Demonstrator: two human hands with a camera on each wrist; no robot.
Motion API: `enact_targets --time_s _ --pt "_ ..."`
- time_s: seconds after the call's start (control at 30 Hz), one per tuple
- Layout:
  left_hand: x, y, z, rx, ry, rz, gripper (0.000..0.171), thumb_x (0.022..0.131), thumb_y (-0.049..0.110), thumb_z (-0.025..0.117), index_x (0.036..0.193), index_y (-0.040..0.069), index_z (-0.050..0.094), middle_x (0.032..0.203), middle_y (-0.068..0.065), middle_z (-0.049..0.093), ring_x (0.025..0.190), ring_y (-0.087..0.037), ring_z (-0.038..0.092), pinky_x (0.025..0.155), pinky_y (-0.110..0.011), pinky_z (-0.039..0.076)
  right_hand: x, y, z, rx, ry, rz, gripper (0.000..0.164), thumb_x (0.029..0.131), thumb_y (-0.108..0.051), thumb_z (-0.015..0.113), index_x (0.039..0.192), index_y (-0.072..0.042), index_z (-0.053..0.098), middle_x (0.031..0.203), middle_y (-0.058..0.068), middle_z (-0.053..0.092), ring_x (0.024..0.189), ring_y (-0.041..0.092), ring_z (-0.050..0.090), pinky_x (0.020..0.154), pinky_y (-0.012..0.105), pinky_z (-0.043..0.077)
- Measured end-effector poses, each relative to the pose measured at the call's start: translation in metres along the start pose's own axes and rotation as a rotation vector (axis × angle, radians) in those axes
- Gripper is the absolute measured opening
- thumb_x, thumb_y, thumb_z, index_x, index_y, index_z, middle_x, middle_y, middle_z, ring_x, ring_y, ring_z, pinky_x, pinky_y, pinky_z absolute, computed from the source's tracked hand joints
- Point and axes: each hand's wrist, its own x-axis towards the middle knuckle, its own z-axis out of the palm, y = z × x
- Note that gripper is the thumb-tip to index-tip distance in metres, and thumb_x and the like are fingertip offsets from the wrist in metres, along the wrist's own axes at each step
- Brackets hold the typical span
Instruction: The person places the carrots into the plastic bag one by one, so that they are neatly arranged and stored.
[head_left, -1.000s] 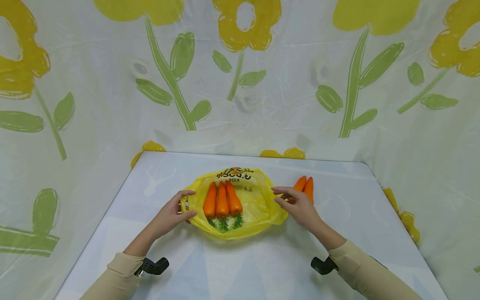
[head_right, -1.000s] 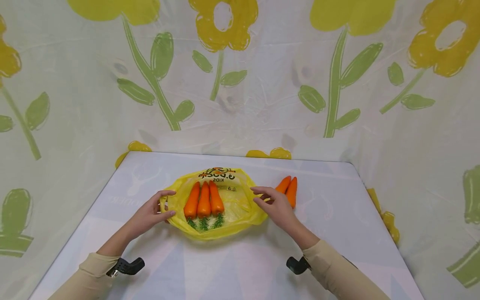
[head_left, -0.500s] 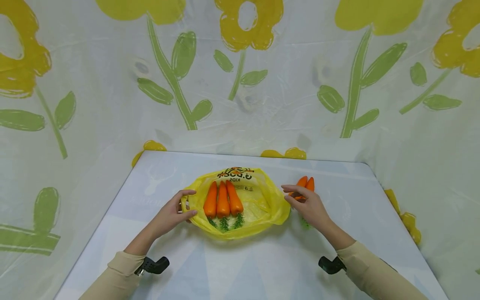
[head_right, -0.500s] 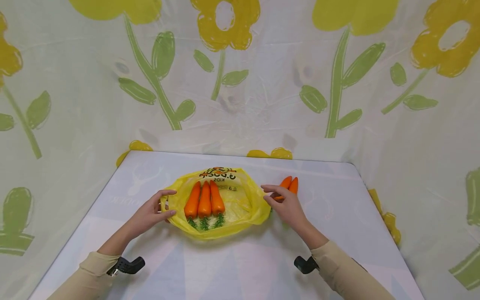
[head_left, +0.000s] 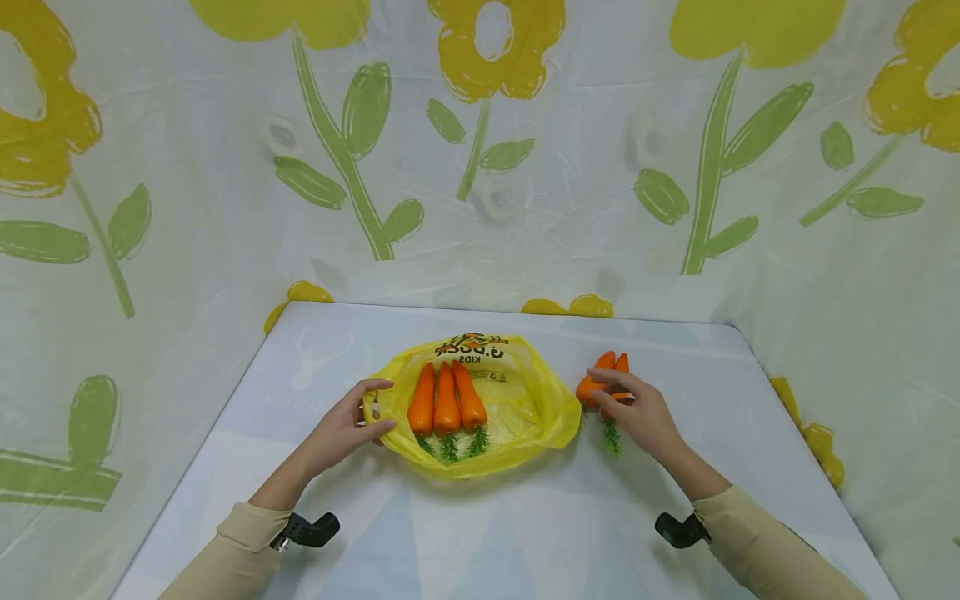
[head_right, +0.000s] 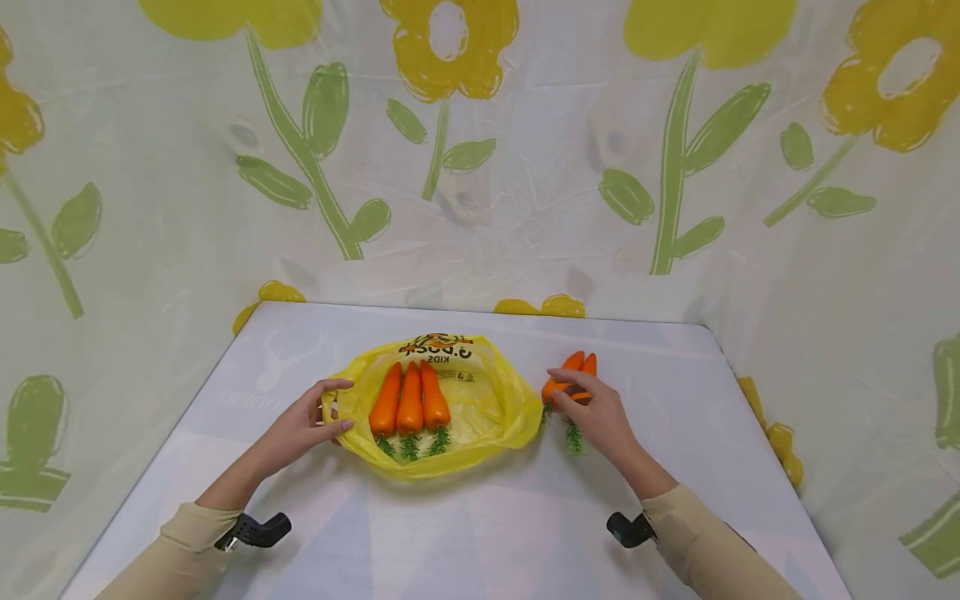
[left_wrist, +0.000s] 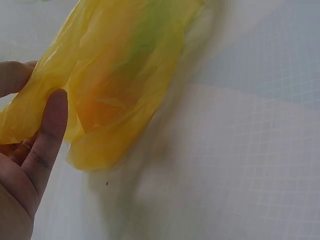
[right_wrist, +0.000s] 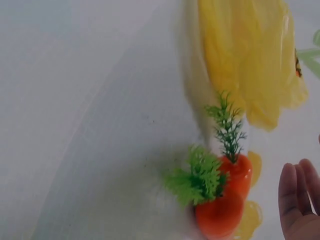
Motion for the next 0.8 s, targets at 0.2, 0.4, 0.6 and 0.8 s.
enact_targets --time_s 0.2,0.4,0.6,0.8 --pt "0.000 0.001 0.000 0.004 -0.003 0.009 0.064 0.095 0.016 0.074 0.148 0.005 0.039 0.094 -0.015 0.051 0.081 -0.027 0.062 0.073 -0.043 0.061 -0.002 0.009 -0.005 -0.032 0.037 0.012 0.036 0.099 -0.023 0.069 0.134 -0.011 0.067 0.125 0.009 0.067 0.101 0.014 0.058 0.084 0.016 0.052" --pt "0.000 0.002 0.000 0.000 -0.002 0.002 0.064 0.095 0.016 0.074 0.148 0.006 0.039 0.097 -0.016 0.052 0.081 -0.027 0.062 0.073 -0.043 0.061 -0.003 0.016 -0.009 -0.066 0.038 0.031 0.038 0.100 -0.025 0.068 0.136 -0.013 0.065 0.130 0.009 0.065 0.105 0.021 0.059 0.085 0.019 0.052" --pt "-0.001 0.002 0.000 -0.010 0.002 -0.005 0.064 0.095 0.016 0.074 0.148 0.006 0.039 0.113 -0.020 0.052 0.083 -0.027 0.062 0.073 -0.043 0.061 -0.006 0.024 -0.012 -0.092 0.038 0.074 0.040 0.101 -0.026 0.066 0.137 -0.011 0.064 0.139 0.012 0.059 0.109 0.026 0.059 0.087 0.018 0.050" --pt "-0.001 0.001 0.000 -0.012 0.004 0.000 0.064 0.095 0.016 0.074 0.148 0.006 0.039 0.118 -0.022 0.052 0.084 -0.028 0.062 0.072 -0.042 0.061 -0.008 0.031 -0.014 -0.134 0.055 0.117 0.041 0.101 -0.028 0.066 0.138 -0.011 0.063 0.141 0.013 0.057 0.112 0.030 0.060 0.092 0.030 0.053"
